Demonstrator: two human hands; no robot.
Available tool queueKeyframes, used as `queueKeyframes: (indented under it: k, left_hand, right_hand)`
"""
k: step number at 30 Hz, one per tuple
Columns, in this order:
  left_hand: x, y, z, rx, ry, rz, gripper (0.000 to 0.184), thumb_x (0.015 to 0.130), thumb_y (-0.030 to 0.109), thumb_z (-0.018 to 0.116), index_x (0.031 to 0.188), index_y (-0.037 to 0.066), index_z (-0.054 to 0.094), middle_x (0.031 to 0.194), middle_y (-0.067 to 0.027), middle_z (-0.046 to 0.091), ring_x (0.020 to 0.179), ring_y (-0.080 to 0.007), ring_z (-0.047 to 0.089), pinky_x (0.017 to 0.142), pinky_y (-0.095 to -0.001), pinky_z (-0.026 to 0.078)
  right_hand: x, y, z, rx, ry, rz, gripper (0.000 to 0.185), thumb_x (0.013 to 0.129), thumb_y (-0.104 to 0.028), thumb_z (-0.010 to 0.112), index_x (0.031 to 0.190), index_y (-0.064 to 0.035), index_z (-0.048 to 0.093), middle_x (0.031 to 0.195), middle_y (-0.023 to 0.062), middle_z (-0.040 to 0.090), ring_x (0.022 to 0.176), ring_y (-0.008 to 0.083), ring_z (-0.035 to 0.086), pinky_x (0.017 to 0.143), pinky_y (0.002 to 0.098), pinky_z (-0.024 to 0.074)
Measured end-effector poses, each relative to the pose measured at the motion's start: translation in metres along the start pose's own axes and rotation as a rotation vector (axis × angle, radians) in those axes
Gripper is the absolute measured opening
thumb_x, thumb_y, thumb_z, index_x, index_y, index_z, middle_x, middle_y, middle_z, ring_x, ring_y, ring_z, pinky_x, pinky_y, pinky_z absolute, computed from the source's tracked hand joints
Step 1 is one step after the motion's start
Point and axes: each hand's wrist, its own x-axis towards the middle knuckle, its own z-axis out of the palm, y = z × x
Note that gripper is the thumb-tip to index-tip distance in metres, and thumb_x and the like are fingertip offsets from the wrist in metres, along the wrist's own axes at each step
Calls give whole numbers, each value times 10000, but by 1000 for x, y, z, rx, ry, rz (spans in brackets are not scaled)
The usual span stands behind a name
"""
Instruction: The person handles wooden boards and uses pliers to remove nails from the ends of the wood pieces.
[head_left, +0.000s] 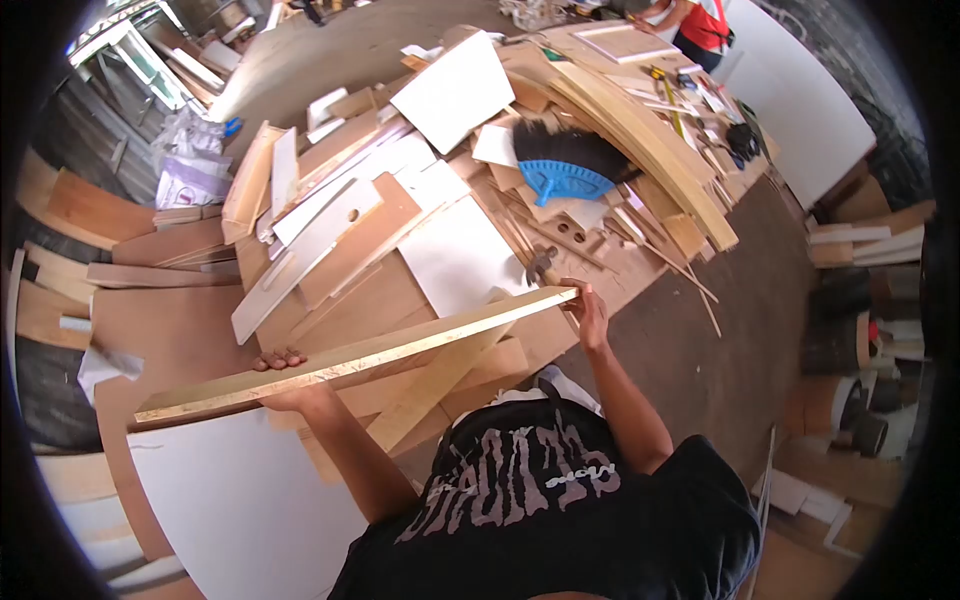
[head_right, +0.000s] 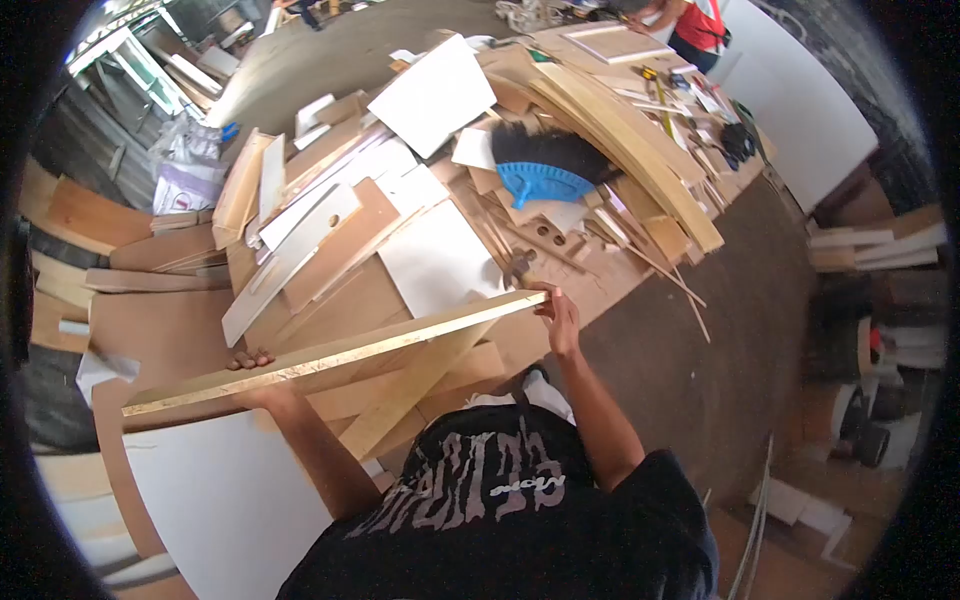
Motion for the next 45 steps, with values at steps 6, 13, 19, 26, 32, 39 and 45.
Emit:
queueKeyframes:
  k: [6, 13, 19, 26, 32, 39, 45]
  left_hand:
    - [1, -36, -22, 10, 82, -212, 395, 1029, 399, 378, 770, 147, 536, 584, -14, 492, 448, -168, 442, 427, -290, 406]
    - [-46, -65, 8, 172, 293, -412, 454, 1060, 481, 345, 777, 160, 496, 610, 20, 460, 514, -155, 464, 474, -280, 404]
    - [-135, -79, 47, 264, 83, -329, 528, 1104, 499, 297, 1469, 139, 425, 1321, -50, 568, 1171, -218, 569, 1020, -465, 472]
    - [-259, -113, 69, 246, -201, -420, 665, 1071, 524, 435, 1562, 84, 343, 1527, -114, 464, 1369, -278, 475, 1125, -472, 416]
    - [-373, -154, 115, 254, -315, -400, 654, 1054, 467, 521, 1535, 46, 381, 1521, -119, 471, 1363, -267, 490, 1121, -454, 426]
    - [-444, -189, 173, 216, -474, -363, 535, 1049, 271, 552, 1507, 38, 405, 1456, -121, 538, 1328, -258, 535, 1082, -440, 467]
    - [-482, -249, 237, 133, -606, -375, 548, 1032, 189, 549, 1526, 34, 368, 1454, -136, 532, 1333, -265, 534, 1098, -426, 455]
  right_hand:
    - [-97, -59, -8, 70, 191, -135, 523, 1048, -397, 528, 1405, -15, 543, 1240, 87, 614, 1108, 165, 570, 882, 318, 480]
    - [-163, -81, -50, -346, 445, -93, 383, 1008, -200, 668, 1327, -1, 596, 1127, 86, 677, 1014, 153, 649, 904, 308, 517]
    - [-190, -93, -134, -300, 522, -16, 354, 1003, -222, 686, 1265, 9, 628, 1037, 55, 659, 922, 128, 623, 818, 278, 513]
    - [-200, -157, -271, -589, 532, -159, 337, 978, -275, 715, 1147, 13, 666, 934, 8, 628, 837, 94, 579, 752, 263, 482]
    - [-204, -177, -406, -95, 505, -173, 190, 991, -208, 657, 1061, -34, 624, 940, -5, 602, 913, 98, 561, 820, 274, 450]
    - [-159, -193, -495, 165, 551, -113, 163, 1041, -196, 586, 1133, -61, 588, 958, -11, 584, 900, 87, 565, 799, 264, 472]
    - [-108, -215, -529, 173, 504, -85, 195, 1037, -186, 592, 1182, -56, 604, 1016, 3, 628, 922, 96, 615, 791, 271, 505]
